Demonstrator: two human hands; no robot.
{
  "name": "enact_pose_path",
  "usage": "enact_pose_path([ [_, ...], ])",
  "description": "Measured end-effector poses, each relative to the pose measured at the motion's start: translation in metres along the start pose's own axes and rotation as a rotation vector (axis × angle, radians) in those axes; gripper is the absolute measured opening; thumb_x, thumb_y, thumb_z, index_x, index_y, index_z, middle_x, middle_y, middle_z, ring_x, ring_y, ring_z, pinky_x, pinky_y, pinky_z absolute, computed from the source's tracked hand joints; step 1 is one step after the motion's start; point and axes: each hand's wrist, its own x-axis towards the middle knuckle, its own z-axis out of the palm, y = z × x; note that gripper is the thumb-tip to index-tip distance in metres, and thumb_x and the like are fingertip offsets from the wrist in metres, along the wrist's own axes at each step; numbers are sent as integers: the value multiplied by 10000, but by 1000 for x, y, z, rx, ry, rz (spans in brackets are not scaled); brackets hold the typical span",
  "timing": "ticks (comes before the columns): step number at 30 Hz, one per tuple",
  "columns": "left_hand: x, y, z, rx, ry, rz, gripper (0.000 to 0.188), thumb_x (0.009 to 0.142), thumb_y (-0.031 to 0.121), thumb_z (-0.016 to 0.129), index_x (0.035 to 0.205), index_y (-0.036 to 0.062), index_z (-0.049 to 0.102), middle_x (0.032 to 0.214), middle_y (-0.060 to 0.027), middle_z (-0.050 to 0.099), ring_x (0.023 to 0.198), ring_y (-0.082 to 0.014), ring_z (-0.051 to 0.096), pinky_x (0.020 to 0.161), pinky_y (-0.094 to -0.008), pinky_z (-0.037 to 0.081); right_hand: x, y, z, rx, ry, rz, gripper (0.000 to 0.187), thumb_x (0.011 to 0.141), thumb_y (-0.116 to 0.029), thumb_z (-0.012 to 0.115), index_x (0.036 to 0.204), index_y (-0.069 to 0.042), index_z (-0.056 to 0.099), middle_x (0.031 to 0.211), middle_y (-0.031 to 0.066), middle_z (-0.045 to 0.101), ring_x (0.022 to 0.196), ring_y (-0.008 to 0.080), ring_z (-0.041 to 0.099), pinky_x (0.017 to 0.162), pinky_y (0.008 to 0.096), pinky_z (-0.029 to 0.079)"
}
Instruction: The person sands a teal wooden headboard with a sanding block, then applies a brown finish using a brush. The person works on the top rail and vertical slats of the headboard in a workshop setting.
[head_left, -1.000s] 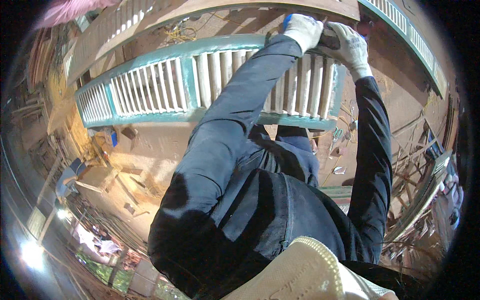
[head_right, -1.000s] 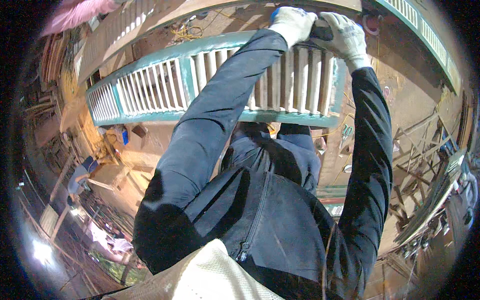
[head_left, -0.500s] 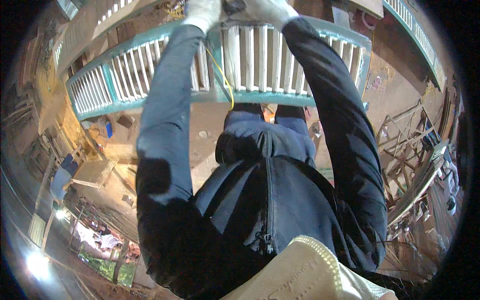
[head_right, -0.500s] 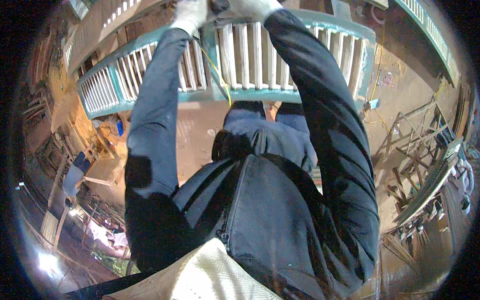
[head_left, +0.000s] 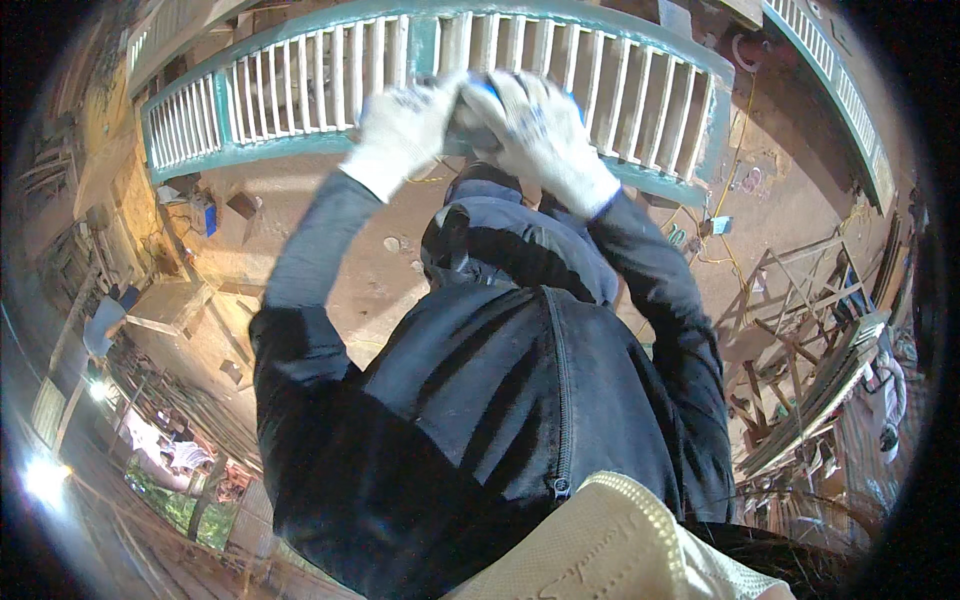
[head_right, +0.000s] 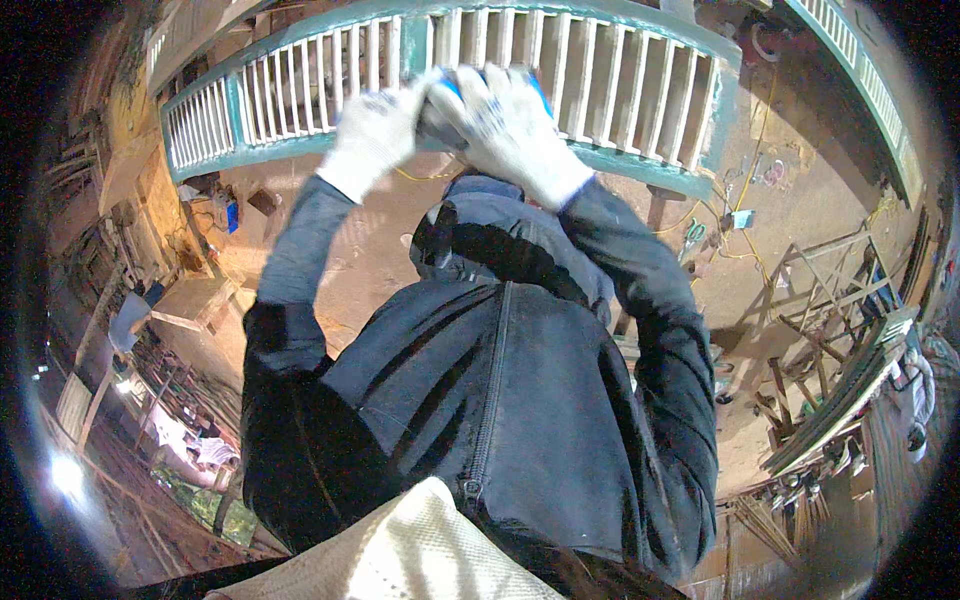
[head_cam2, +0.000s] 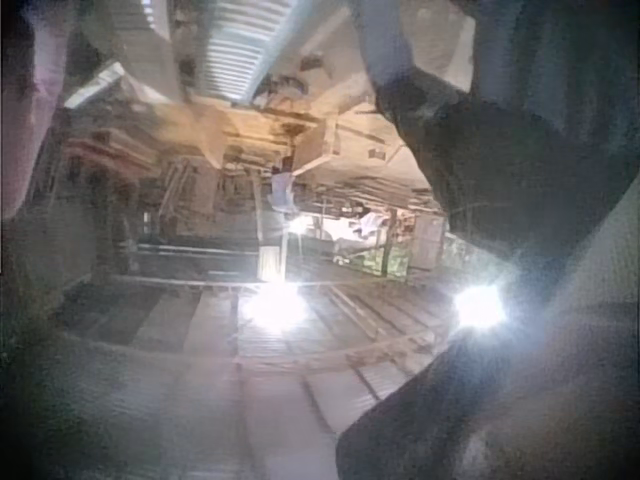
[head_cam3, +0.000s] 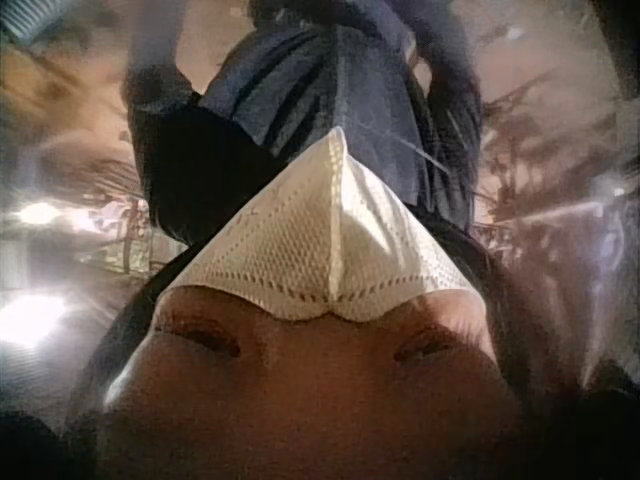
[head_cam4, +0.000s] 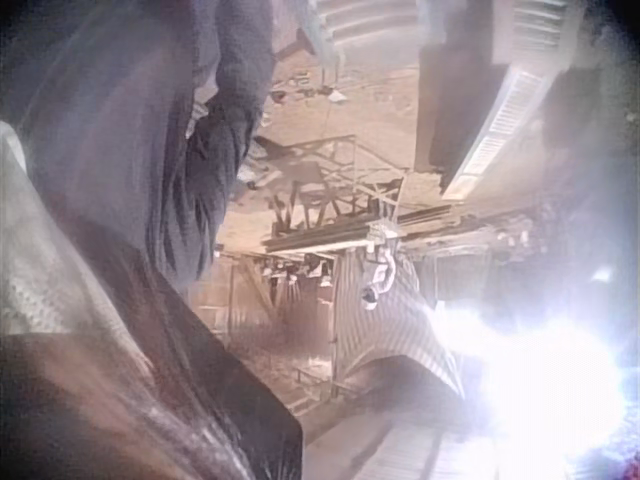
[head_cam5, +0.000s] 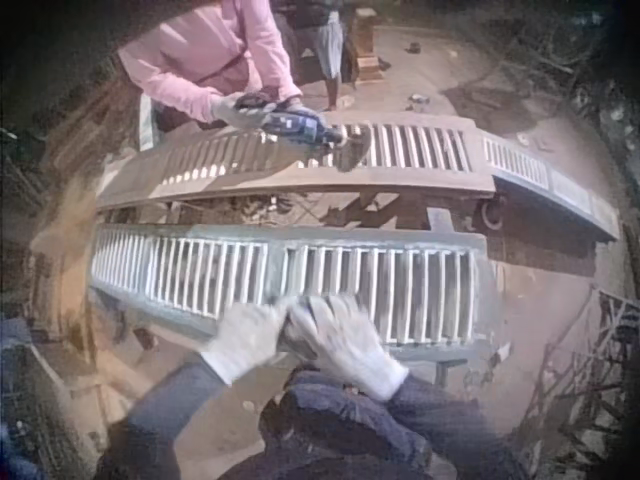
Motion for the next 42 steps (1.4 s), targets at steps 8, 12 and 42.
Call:
enact_pose_path([
  [8, 33, 211, 106, -419, -55, 165, 459, 926, 160, 455, 1385, 178, 458, 908, -101, 712, 760, -272, 706, 649, -424, 549, -200, 71, -4, -12, -261, 214, 669, 651, -279, 799, 1248, -150, 527, 1234, 109, 543, 1150, 318, 531, 978, 440, 444],
  [12, 64, 265, 109, -469, 34, 210, 371, 955, 215, 439, 1306, 133, 528, 895, -119, 715, 755, -275, 705, 645, -437, 548, -230, 110, -23, -70, -244, 255, 680, 656, -320, 794, 1255, -138, 529, 1238, 117, 565, 1135, 329, 553, 964, 439, 463],
  [42, -35, 46, 131, -334, -143, -25, 489, 810, 307, 652, 1268, 170, 546, 973, -106, 706, 886, -278, 691, 755, -421, 542, -71, -28, 83, 145, -228, 29, 594, 667, -279, 781, 1171, -102, 522, 1138, 133, 571, 1073, 315, 557, 900, 453, 450],
])
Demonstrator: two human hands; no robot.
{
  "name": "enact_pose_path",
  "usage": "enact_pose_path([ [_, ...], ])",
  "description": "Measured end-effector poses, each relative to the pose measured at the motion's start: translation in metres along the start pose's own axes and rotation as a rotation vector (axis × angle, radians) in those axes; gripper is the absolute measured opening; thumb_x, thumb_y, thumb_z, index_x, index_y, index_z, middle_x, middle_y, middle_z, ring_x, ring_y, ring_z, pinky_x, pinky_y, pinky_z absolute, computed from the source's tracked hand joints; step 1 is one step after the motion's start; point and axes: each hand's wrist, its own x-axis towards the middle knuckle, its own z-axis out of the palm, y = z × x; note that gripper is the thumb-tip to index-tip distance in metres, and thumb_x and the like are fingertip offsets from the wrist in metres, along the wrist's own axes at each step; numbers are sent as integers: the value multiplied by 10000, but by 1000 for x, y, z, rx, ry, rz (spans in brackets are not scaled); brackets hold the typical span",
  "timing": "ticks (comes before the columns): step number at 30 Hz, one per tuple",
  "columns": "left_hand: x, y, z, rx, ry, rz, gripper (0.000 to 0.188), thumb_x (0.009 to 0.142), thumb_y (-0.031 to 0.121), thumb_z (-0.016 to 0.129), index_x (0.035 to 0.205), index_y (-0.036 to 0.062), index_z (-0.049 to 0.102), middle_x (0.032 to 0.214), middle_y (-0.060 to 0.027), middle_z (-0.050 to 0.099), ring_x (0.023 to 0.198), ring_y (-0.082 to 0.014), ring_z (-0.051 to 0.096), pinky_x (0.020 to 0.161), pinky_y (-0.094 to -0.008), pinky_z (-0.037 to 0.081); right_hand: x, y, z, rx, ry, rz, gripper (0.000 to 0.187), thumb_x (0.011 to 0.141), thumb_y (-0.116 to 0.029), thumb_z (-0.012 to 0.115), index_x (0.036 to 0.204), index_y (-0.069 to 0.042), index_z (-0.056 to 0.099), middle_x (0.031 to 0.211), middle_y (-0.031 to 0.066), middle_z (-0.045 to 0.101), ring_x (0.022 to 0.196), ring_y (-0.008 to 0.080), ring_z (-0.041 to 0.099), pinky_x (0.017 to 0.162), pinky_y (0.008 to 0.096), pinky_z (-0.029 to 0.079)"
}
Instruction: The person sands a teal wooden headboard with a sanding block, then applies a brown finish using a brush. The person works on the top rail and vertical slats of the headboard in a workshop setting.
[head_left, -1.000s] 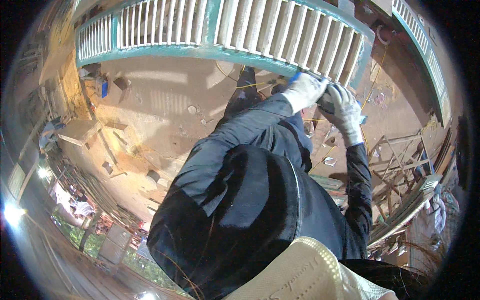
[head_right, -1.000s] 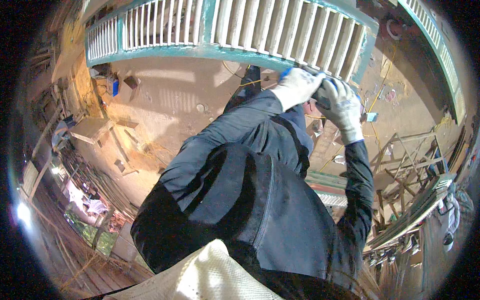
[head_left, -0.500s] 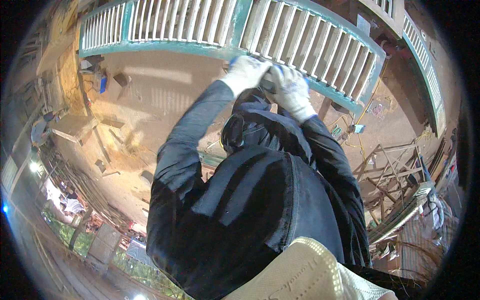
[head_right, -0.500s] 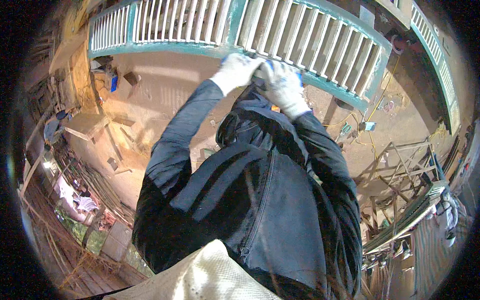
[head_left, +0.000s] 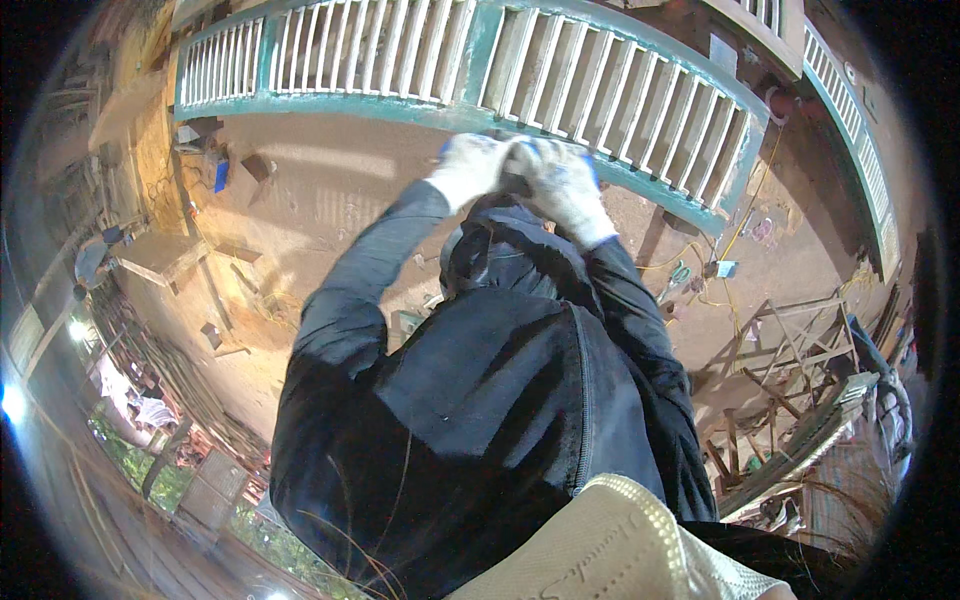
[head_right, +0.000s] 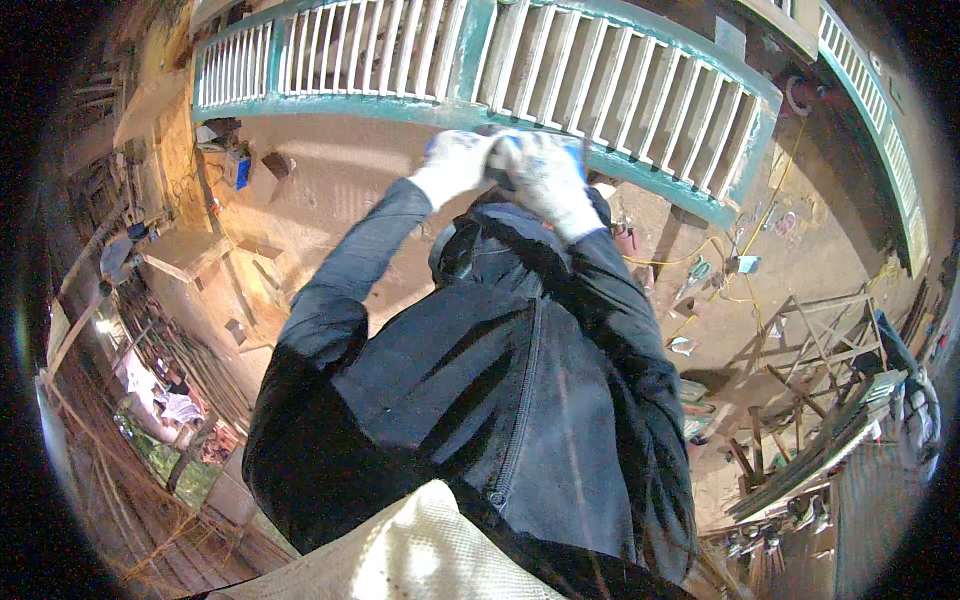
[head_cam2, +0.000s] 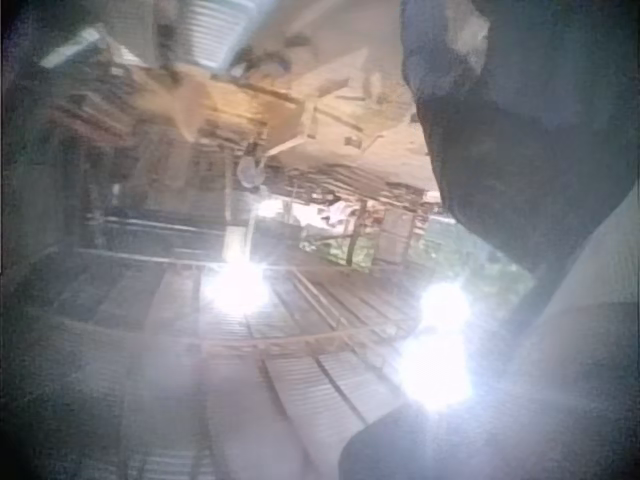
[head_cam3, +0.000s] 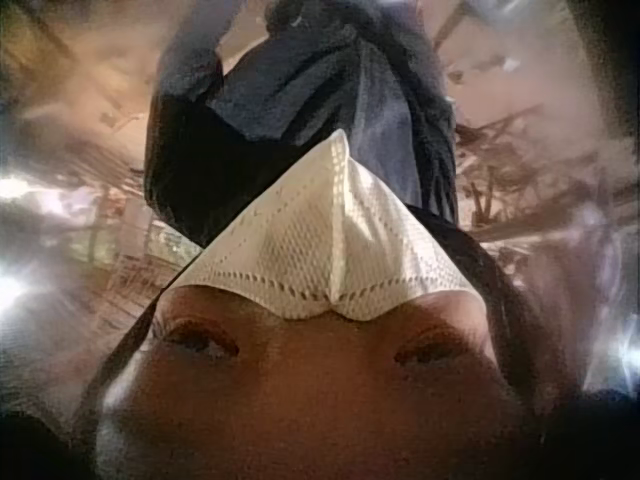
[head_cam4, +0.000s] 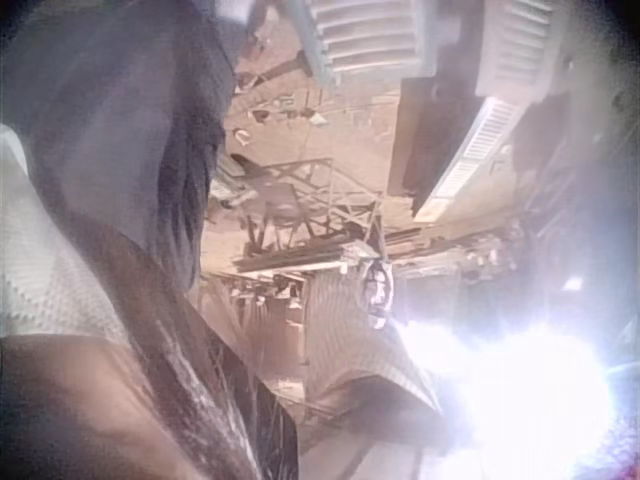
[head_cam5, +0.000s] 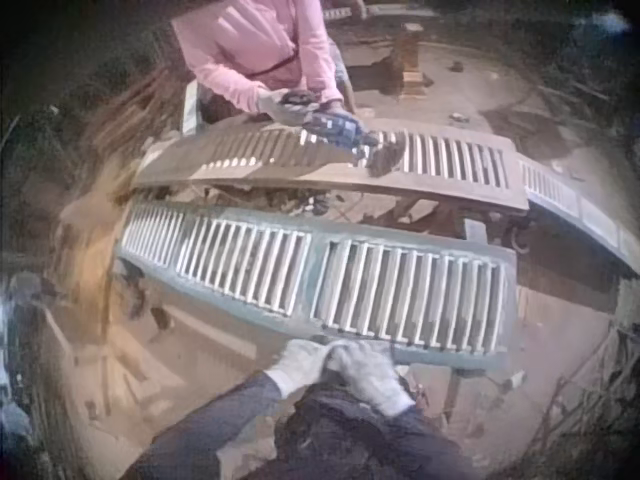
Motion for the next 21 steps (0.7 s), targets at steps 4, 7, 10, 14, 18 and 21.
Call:
enact_pose_path([
  [4, 29, 60, 16, -48, 100, 168, 462, 902, 206, 494, 1359, 143, 478, 980, -127, 703, 905, -271, 691, 752, -413, 538, -50, 35, -32, -52, 11, 85, 645, 670, -373, 794, 1199, -98, 548, 1201, 124, 585, 1144, 320, 549, 983, 441, 429],
  [7, 47, 96, 18, -113, 88, 259, 524, 881, 219, 543, 1381, 94, 448, 991, -138, 699, 921, -278, 686, 795, -414, 515, -80, 55, -45, -126, -5, 136, 740, 631, -397, 814, 1249, -100, 537, 1209, 128, 585, 1155, 324, 550, 1001, 434, 437],
  [10, 50, 98, 37, -205, 196, 267, 504, 879, 234, 534, 1357, 86, 477, 1001, -140, 697, 923, -277, 683, 802, -417, 513, -86, 71, -35, -158, -37, 87, 800, 606, -390, 839, 1263, -53, 530, 1251, 148, 574, 1165, 327, 550, 1008, 444, 430],
  [14, 21, 44, 17, -296, 141, 155, 479, 882, 238, 520, 1344, 113, 499, 970, -139, 701, 911, -291, 681, 792, -430, 521, -41, 39, -18, -114, -70, 4, 689, 625, -299, 795, 1222, -70, 538, 1218, 144, 574, 1144, 332, 549, 994, 446, 436],
  [18, -29, -37, 41, -352, 268, 36, 454, 815, 205, 576, 1258, 108, 555, 945, -157, 700, 872, -324, 681, 775, -446, 530, 28, -31, 0, -140, -206, -87, 634, 623, -268, 768, 1192, -106, 537, 1205, 135, 554, 1162, 342, 524, 974, 443, 444],
  [21, -64, -62, 10, -367, 96, -110, 321, 706, 183, 655, 989, 35, 685, 867, -199, 695, 836, -351, 682, 764, -467, 536, 56, -47, 7, -167, -116, -184, 671, 646, -355, 753, 1228, -110, 527, 1183, 133, 558, 1117, 330, 537, 942, 448, 459],
])
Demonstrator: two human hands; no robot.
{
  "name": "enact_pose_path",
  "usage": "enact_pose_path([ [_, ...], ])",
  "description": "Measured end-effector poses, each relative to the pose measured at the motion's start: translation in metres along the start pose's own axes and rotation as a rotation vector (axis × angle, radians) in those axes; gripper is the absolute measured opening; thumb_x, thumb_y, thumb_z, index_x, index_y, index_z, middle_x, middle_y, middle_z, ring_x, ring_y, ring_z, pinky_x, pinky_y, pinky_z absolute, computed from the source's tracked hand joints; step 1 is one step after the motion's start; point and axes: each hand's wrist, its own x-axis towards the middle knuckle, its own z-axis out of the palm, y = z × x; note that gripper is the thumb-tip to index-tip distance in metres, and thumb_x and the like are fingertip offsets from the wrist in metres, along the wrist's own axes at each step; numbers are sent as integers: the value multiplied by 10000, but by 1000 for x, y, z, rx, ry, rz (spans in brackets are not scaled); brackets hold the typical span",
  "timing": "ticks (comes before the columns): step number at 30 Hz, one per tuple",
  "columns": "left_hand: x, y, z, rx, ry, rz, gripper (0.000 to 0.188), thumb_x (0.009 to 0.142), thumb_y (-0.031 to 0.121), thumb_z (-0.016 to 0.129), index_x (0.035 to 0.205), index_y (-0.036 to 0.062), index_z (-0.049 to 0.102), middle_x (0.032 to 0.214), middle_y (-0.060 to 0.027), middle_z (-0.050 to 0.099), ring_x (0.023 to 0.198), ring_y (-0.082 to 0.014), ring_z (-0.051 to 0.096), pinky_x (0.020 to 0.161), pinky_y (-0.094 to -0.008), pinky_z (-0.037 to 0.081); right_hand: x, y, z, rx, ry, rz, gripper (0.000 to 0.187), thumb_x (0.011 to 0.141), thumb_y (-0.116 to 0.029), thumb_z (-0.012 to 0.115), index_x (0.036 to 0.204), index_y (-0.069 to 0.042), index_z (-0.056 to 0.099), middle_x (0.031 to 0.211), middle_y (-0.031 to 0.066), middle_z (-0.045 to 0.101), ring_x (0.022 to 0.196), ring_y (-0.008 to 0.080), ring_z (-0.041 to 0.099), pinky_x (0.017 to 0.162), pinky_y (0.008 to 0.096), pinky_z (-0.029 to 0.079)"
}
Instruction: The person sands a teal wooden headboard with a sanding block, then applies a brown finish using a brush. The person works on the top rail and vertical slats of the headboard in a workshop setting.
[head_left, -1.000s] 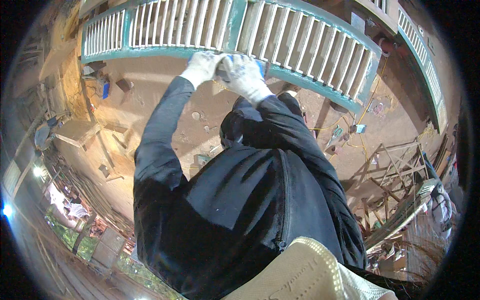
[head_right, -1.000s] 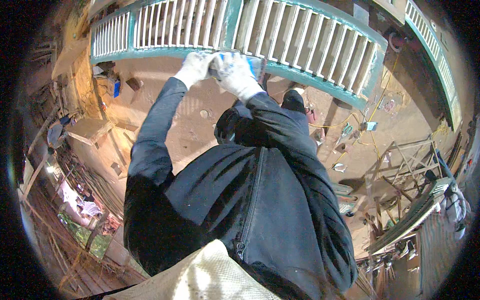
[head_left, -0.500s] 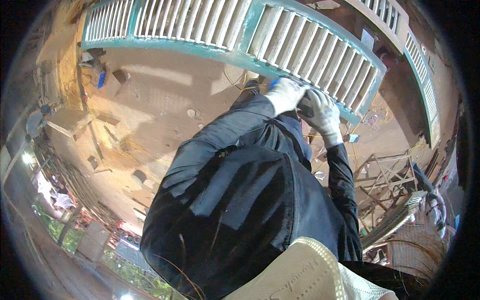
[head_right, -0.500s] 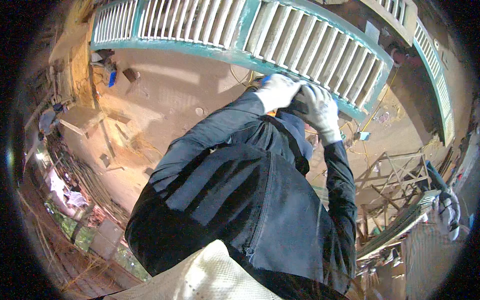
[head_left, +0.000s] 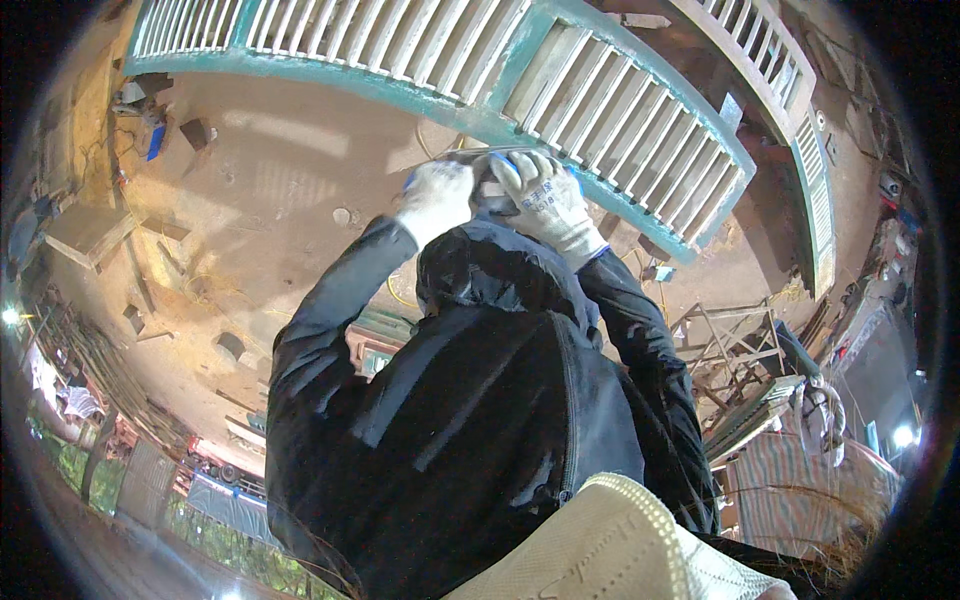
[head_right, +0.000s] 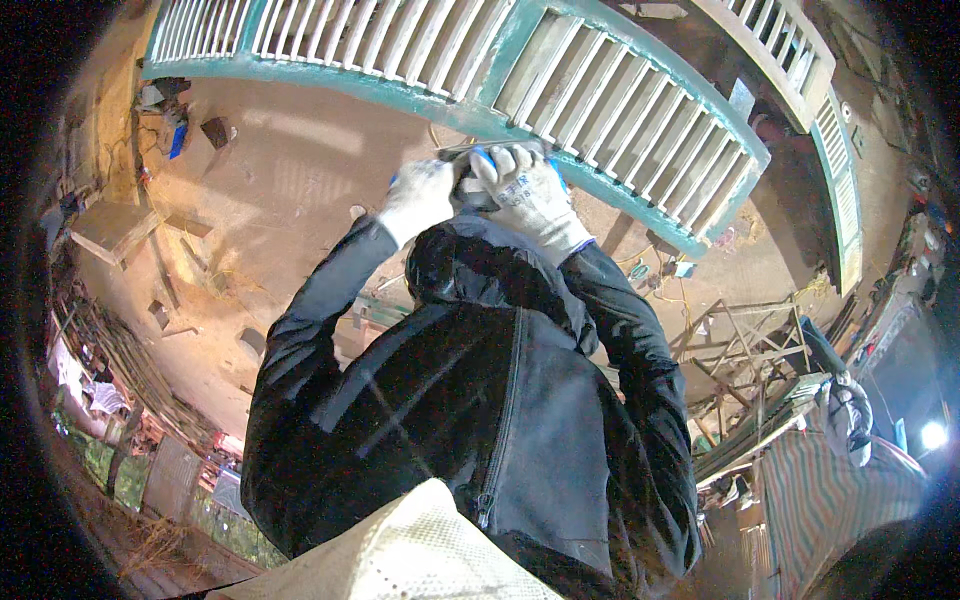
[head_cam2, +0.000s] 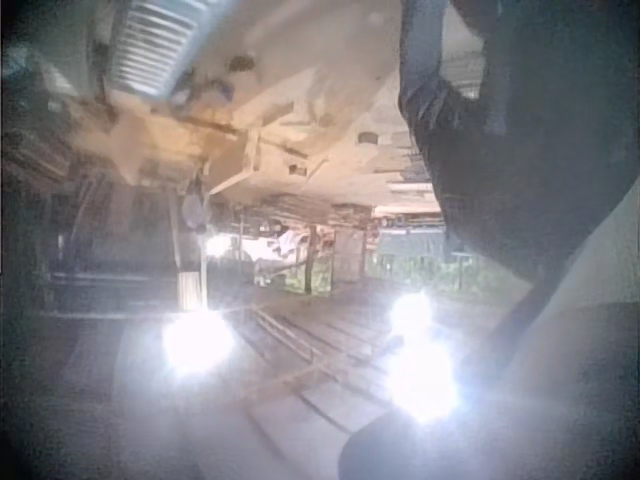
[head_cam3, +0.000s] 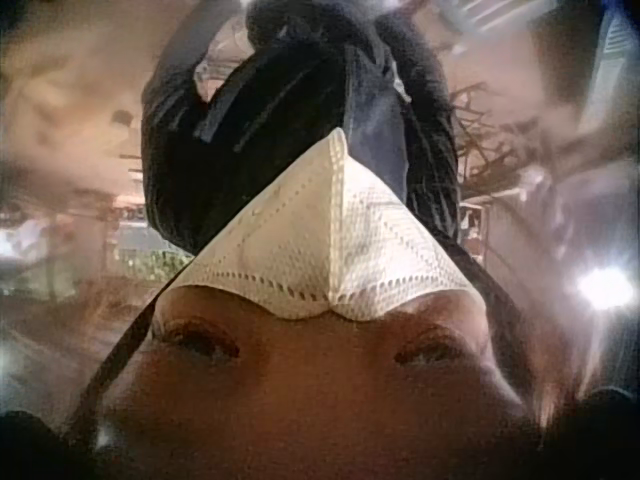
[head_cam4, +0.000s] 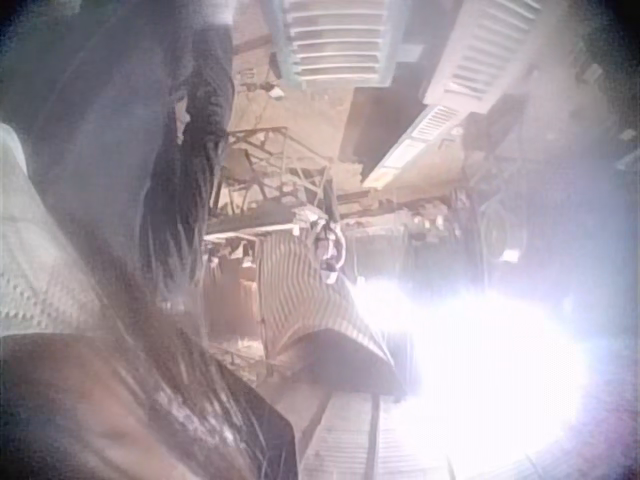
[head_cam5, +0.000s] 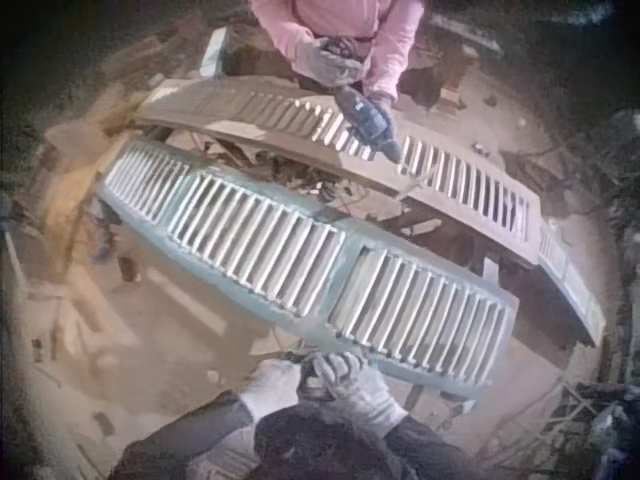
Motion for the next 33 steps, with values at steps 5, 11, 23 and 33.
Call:
enact_pose_path([
  [5, -15, 17, -37, -108, -76, -292, 373, 725, 238, 690, 1020, 9, 682, 829, -219, 686, 813, -354, 685, 717, -457, 544, 39, 17, -49, -18, -133, -147, 821, 641, -543, 737, 1342, -185, 506, 1176, 117, 553, 1101, 318, 535, 893, 466, 472],
  [11, 41, 32, -28, -325, 338, -221, 713, 773, 285, 711, 1362, 2, 425, 818, -153, 691, 798, -286, 693, 701, -400, 538, 104, 81, -87, -126, -238, -326, 765, 590, -587, 754, 1251, -239, 586, 1201, 65, 561, 1104, 286, 528, 919, 474, 465],
  [23, 160, 52, -29, -415, 594, -264, 622, 826, 129, 521, 1380, -99, 353, 890, -167, 689, 762, -302, 694, 666, -412, 529, 187, 179, -102, -295, -288, -480, 691, 623, -495, 810, 1229, -282, 556, 1242, 68, 548, 1153, 342, 541, 964, 454, 484],
  [33, 117, 38, 2, -536, 751, -301, 661, 797, 109, 581, 1381, -97, 349, 822, -148, 668, 701, -289, 665, 609, -403, 513, 171, 141, -77, -267, -375, -467, 676, 651, -520, 779, 1241, -284, 548, 1290, 86, 496, 1233, 361, 463, 990, 494, 453],
])
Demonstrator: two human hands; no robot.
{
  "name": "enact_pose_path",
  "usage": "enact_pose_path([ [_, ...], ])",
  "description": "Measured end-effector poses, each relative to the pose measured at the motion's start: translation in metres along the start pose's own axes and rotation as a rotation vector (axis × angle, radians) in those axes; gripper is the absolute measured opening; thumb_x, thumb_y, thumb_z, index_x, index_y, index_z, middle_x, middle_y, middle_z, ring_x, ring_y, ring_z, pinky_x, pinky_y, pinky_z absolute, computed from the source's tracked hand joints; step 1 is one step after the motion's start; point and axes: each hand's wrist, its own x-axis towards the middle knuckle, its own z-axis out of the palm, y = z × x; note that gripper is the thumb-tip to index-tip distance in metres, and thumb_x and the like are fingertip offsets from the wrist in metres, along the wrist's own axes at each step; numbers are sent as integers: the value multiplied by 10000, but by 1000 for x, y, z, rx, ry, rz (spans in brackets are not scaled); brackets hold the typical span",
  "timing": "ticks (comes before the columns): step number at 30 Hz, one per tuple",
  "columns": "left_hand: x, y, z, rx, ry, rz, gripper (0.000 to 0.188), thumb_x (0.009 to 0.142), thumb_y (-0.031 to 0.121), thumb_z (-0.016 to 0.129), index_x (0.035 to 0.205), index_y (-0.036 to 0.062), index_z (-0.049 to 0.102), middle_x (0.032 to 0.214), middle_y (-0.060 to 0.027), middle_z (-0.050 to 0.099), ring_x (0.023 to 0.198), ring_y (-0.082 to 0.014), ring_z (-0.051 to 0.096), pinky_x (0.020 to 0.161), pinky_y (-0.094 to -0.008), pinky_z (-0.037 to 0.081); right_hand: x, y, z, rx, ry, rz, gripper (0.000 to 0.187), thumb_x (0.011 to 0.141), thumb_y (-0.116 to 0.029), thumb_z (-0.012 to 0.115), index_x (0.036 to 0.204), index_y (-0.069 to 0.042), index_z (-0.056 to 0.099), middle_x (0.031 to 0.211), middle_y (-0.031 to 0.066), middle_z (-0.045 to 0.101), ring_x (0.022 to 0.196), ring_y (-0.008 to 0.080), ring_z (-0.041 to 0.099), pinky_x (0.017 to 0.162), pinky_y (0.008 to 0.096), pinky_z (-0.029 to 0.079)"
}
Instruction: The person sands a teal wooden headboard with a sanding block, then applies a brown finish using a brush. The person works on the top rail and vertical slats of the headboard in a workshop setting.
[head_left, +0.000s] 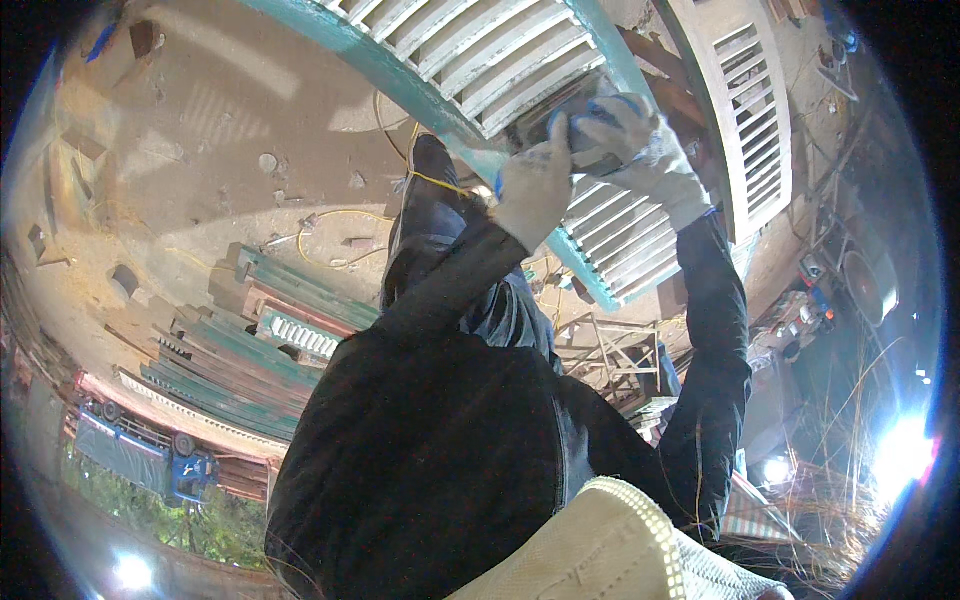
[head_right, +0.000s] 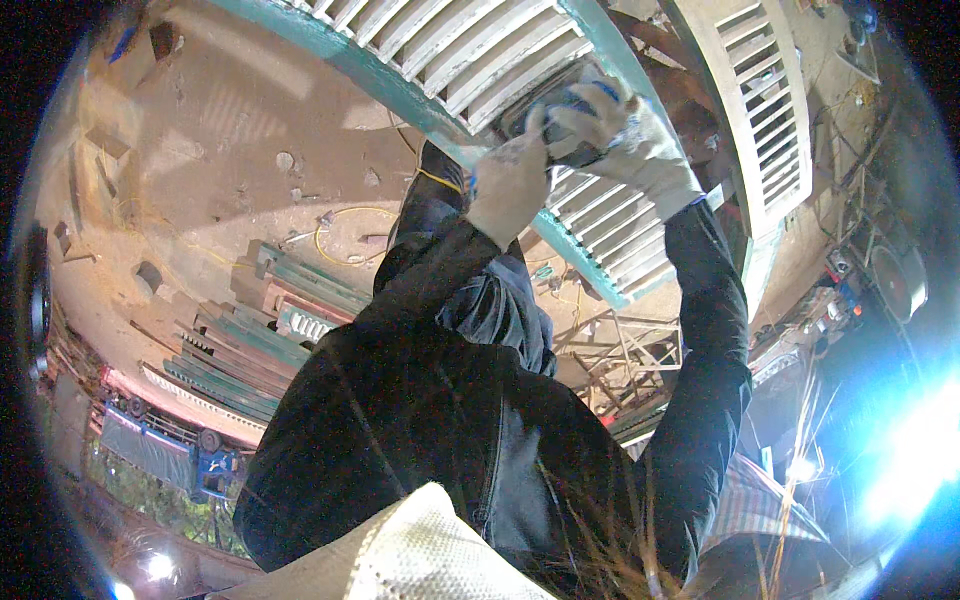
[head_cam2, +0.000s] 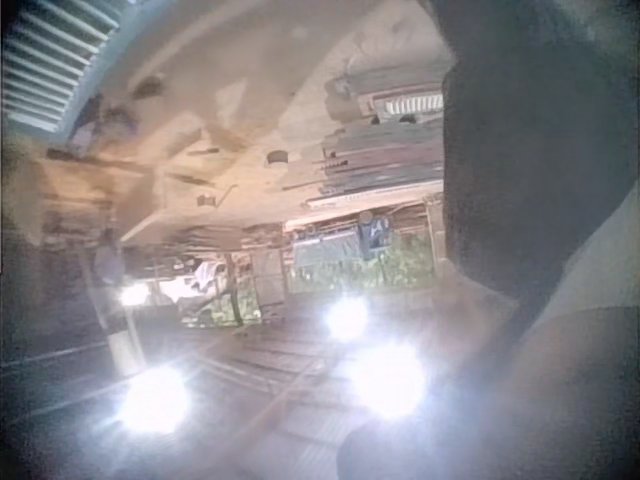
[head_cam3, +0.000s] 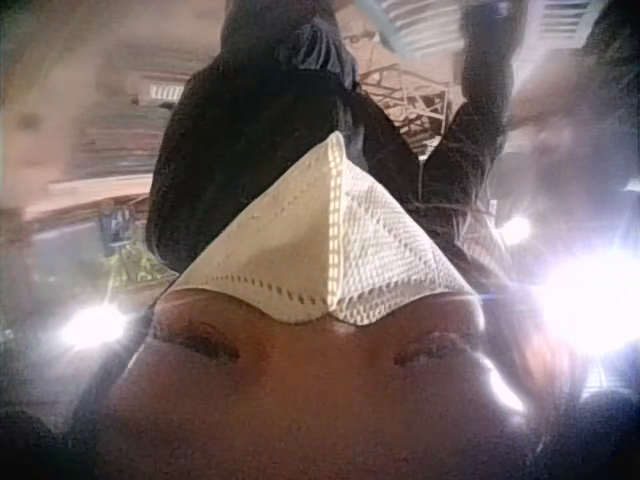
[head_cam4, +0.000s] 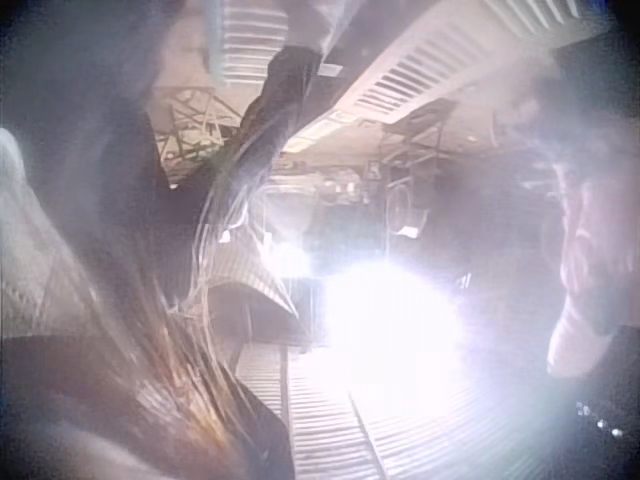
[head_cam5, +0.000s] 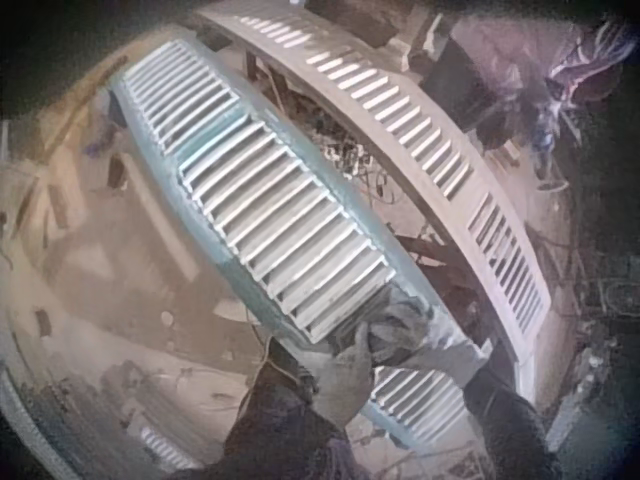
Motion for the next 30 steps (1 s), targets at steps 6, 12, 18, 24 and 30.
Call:
enact_pose_path([
  [6, 55, 27, 9, 22, -42, 58, 669, 789, 108, 569, 1384, -98, 342, 817, -131, 680, 728, -286, 684, 639, -412, 524, 3, 50, -15, -37, 18, 87, 706, 629, -552, 793, 1234, -277, 553, 1308, 97, 486, 1215, 365, 464, 1020, 488, 423],
  [12, 4, 8, -5, -73, -212, -141, 677, 811, 126, 572, 1401, -69, 304, 852, -158, 684, 770, -332, 685, 633, -442, 516, 6, -7, -13, -2, -32, -25, 685, 678, -554, 746, 1271, -284, 533, 1309, 99, 476, 1253, 355, 446, 1045, 476, 392],
  [18, 15, 26, -1, -17, -105, -6, 587, 847, 115, 520, 1376, -83, 359, 824, -177, 676, 683, -294, 673, 609, -417, 512, -8, 14, -25, 6, -133, 63, 721, 647, -488, 800, 1279, -282, 521, 1311, 84, 462, 1247, 338, 449, 1028, 476, 393],
  [24, -2, 4, -2, -16, -148, -64, 606, 808, 90, 543, 1366, -63, 366, 824, -150, 681, 714, -301, 686, 608, -420, 523, 1, -11, -14, -7, -126, 40, 732, 652, -521, 775, 1293, -287, 511, 1273, 90, 490, 1224, 358, 449, 956, 470, 435],
  [30, -65, -37, -66, 46, -384, -236, 869, 750, 280, 729, 1442, 9, 280, 899, -153, 692, 863, -310, 685, 705, -423, 530, 18, -106, 14, 203, 28, -3, 649, 643, -466, 772, 1213, -221, 580, 1215, 120, 525, 1160, 389, 483, 983, 503, 428],
])
